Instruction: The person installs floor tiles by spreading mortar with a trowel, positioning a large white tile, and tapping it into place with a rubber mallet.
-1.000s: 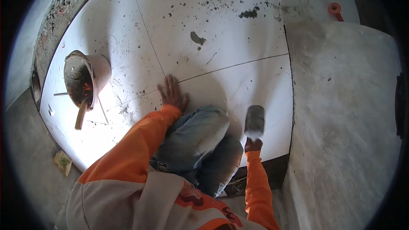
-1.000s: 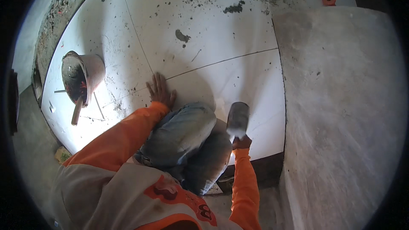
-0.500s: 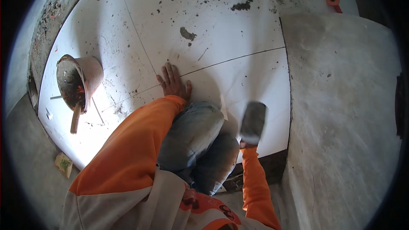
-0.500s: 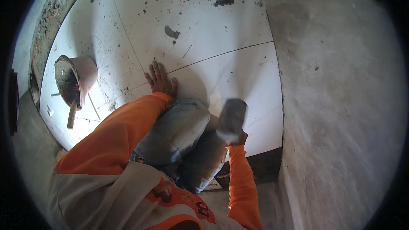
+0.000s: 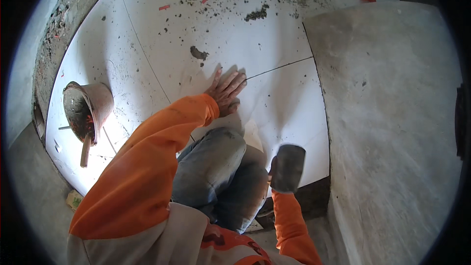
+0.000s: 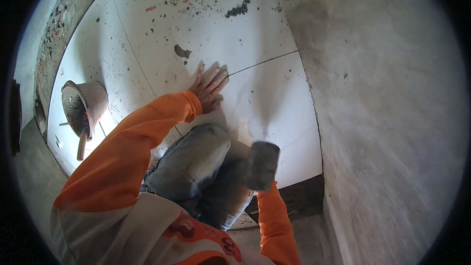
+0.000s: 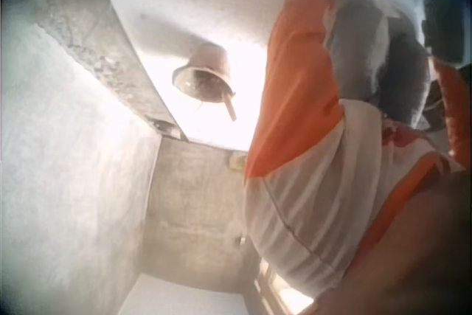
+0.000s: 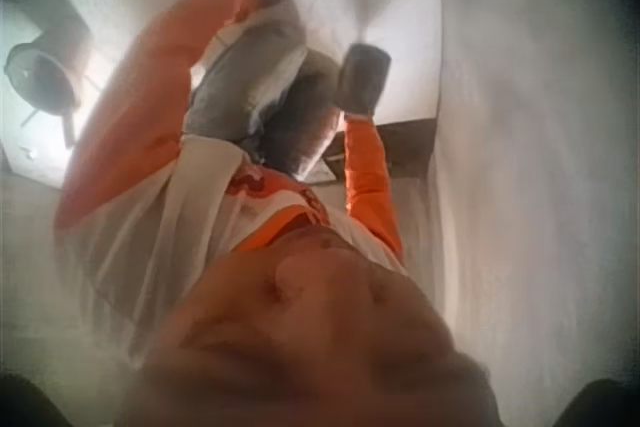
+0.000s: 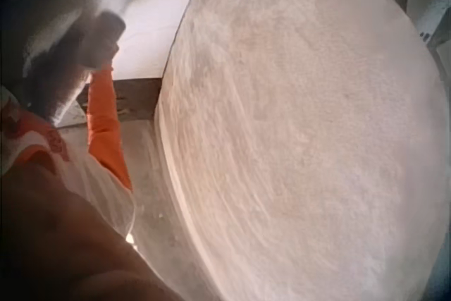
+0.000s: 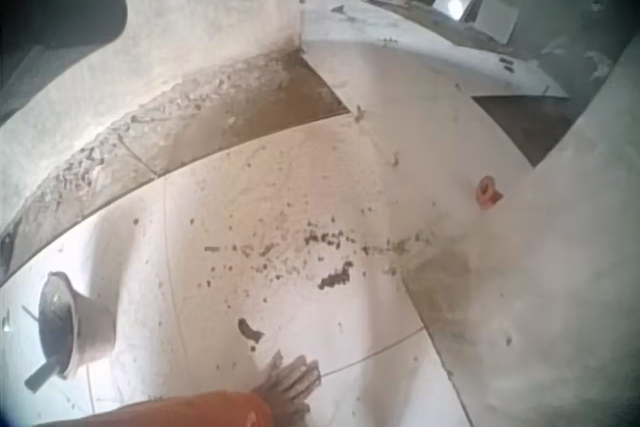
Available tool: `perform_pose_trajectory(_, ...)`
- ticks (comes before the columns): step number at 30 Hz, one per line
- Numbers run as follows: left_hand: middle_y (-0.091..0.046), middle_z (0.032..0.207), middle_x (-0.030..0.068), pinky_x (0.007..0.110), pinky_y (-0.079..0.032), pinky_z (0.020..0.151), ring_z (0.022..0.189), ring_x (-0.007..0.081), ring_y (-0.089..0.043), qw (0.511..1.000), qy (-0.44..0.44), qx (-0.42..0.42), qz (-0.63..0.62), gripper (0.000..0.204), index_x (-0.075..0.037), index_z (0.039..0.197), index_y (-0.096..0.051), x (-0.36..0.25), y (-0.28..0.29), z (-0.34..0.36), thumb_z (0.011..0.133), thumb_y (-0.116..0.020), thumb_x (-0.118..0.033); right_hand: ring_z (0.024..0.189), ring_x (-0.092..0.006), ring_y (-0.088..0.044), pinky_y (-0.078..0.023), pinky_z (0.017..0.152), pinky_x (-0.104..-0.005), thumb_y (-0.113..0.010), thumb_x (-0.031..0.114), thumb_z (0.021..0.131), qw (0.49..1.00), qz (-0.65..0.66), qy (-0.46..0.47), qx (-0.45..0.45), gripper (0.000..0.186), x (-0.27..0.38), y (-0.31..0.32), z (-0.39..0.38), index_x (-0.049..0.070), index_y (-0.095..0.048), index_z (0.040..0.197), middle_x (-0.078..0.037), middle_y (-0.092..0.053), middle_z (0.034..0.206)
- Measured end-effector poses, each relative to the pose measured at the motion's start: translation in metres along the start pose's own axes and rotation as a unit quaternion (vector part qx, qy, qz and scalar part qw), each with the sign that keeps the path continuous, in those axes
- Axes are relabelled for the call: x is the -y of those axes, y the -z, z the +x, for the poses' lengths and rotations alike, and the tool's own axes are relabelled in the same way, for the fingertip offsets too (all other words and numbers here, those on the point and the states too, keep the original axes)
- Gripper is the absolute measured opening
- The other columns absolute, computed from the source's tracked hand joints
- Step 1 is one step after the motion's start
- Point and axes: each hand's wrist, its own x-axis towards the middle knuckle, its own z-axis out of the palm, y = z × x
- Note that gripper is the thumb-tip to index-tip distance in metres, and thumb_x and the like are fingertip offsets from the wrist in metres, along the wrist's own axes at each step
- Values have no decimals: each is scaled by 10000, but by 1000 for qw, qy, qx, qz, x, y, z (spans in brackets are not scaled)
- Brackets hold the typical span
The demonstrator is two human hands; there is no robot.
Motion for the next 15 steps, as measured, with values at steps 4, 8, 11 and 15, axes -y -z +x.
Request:
perform_pose_trajectory(4,-237,1458,58,609,11,1067,1373,245,-85,998,-52,-4,-27,665,-100,1310,-424,0,1,-5,759,-437,-473,726,-317,-638,-523,610,-387,-584,259,792,986,-161,36,-9,178,21,11,0,98,-610,865,-133,-657,841)
perform_pose_trajectory(8,-246,1455,61,608,26,1069,1376,241,-85,998,-62,-11,-21,669,-110,1312,-426,-7,0,-1,754,-429,-479,840,-198,-611,-515,692,-348,-547,248,824,989,125,-23,71,286,10,29,-7,109,-573,1073,-78,-616,1018)
perform_pose_trajectory(11,-256,1452,67,607,26,1068,1375,241,-105,999,-41,20,11,684,-101,1319,-414,-2,4,-3,750,-427,-481,954,-160,-583,-496,771,-369,-532,245,824,966,-188,-109,138,328,24,22,2,111,-573,1120,-61,-597,1100)
perform_pose_trajectory(15,-260,1449,75,593,10,1076,1371,241,-125,999,-30,9,-12,677,-86,1307,-427,-9,0,-12,750,-426,-472,870,-265,-631,-481,802,-389,-478,246,834,967,-239,60,-70,294,52,26,-20,93,-632,1032,-74,-669,895)
